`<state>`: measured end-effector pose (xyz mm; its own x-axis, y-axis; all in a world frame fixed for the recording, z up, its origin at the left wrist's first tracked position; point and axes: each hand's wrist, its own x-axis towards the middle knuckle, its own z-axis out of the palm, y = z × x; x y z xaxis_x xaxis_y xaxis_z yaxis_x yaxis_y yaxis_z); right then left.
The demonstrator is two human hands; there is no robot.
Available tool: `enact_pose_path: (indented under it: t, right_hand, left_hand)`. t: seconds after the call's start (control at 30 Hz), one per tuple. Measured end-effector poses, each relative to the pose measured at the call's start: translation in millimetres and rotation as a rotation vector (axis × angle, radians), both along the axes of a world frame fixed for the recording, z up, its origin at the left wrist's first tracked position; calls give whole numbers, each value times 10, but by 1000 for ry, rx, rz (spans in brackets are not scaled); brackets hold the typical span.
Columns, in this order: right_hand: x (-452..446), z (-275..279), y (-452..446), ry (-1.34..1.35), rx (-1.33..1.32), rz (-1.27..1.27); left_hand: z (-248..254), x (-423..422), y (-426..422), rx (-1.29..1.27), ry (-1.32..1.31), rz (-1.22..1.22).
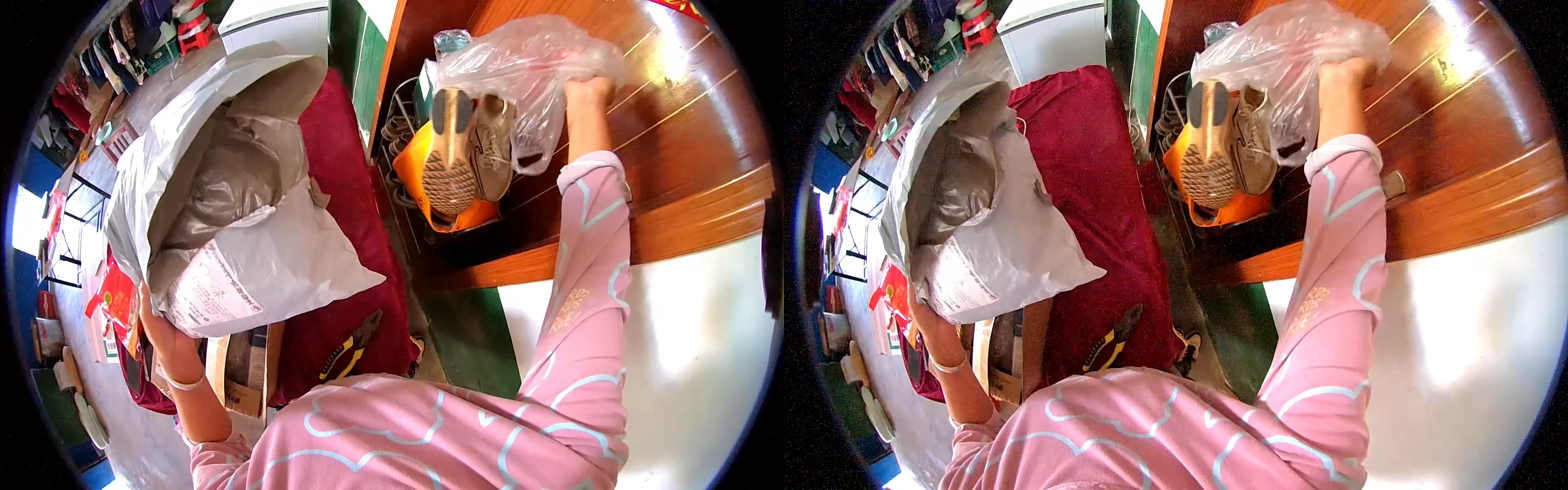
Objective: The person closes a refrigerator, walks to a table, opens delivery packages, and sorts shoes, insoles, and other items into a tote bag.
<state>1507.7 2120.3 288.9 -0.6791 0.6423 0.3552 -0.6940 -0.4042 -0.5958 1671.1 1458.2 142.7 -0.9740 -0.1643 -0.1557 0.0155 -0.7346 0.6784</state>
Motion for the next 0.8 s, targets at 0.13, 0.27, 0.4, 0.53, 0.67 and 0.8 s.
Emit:
enact_pose_path:
  t: [0.13, 0.27, 0.4, 0.53, 0.67, 0.8]
  right_hand:
    - [168, -252, -221, -31, -28, -47]
    - [15, -402, 42, -106, 35, -233]
    - [163, -532, -84, -417, 293, -336]
    - [273, -1795, -676, -650, 1446, -586]
    - [398, -3501, -836, -709, 1559, -302]
    - [535, -3401, -1060, -1211, 1366, -307]
  left_hand:
    - [-136, 75, -227, -7, 42, -36]
    - [-90, 97, -308, 4, 65, -55]
    - [-176, 76, -303, -14, 57, -22]
    - [-245, 68, -272, 18, 18, -16]
    - [-163, 142, -234, -80, 38, 37]
    - [-221, 248, -562, -16, 37, -6]
